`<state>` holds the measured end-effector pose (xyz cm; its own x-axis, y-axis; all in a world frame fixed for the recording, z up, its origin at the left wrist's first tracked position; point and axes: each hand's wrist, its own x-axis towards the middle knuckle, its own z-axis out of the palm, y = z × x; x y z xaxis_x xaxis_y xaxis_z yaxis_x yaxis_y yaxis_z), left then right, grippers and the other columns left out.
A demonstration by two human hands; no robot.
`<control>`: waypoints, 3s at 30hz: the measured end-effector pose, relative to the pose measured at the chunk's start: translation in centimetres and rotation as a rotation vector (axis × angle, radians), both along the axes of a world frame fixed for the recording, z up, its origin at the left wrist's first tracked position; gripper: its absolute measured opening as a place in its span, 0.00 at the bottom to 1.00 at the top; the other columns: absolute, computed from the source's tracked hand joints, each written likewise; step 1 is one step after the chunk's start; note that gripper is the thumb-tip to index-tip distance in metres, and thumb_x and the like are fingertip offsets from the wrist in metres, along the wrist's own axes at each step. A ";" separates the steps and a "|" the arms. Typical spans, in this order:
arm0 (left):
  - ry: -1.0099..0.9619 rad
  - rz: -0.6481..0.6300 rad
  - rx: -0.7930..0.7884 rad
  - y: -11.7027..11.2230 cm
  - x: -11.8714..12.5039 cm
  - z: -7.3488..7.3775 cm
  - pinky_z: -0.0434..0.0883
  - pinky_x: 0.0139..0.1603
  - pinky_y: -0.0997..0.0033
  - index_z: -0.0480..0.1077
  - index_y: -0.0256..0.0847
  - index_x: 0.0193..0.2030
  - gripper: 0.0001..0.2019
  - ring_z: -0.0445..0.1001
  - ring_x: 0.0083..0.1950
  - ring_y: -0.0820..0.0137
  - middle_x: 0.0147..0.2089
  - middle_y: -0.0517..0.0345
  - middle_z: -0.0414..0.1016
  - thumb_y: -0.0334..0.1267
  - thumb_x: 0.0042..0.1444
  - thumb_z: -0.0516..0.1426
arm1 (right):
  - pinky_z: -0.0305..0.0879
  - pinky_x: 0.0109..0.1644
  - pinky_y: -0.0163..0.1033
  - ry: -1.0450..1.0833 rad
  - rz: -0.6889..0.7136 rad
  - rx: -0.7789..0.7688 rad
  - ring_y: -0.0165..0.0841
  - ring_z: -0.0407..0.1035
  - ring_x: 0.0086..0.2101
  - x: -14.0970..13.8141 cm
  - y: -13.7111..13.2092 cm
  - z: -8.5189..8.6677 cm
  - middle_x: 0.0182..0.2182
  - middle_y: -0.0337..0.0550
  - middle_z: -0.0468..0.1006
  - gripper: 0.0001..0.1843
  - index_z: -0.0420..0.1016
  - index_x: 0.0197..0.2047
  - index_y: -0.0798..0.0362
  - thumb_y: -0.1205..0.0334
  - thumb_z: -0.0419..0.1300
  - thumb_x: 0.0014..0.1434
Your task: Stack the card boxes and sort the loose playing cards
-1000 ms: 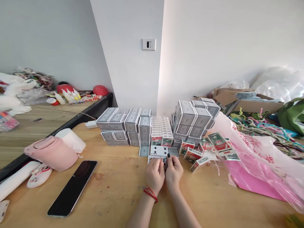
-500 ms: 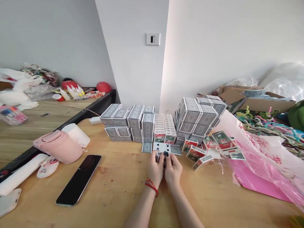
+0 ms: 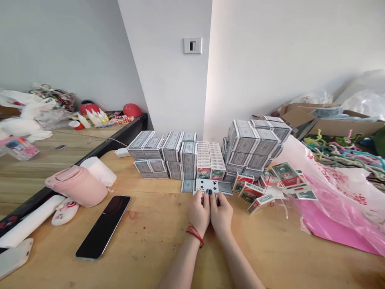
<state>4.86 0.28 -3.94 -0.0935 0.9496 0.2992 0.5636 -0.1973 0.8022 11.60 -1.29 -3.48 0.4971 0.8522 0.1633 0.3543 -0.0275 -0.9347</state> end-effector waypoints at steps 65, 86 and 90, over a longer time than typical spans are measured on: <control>-0.411 -0.210 -0.130 0.1 0.0 0.5 0.64 0.32 0.75 0.65 0.38 0.30 0.10 0.66 0.31 0.72 0.28 0.58 0.68 0.42 0.54 0.49 | 0.63 0.31 0.36 0.512 0.018 0.111 0.31 0.65 0.26 3.4 0.2 -1.1 0.26 0.43 0.73 0.19 0.71 0.32 0.57 0.48 0.58 0.47; -0.431 0.031 -0.065 -0.4 0.5 0.4 0.68 0.41 0.68 0.66 0.39 0.46 0.13 0.71 0.41 0.67 0.43 0.49 0.72 0.37 0.55 0.50 | 0.67 0.27 0.39 0.577 0.138 0.055 0.32 0.67 0.23 3.1 0.3 -0.6 0.26 0.43 0.74 0.20 0.73 0.35 0.56 0.48 0.61 0.44; -0.480 0.117 -0.098 -0.2 0.2 0.5 0.69 0.37 0.69 0.66 0.36 0.46 0.13 0.72 0.37 0.68 0.38 0.49 0.73 0.38 0.55 0.50 | 0.63 0.22 0.36 0.530 0.176 -0.027 0.30 0.63 0.17 2.6 0.2 -0.8 0.16 0.38 0.69 0.19 0.67 0.24 0.54 0.45 0.60 0.44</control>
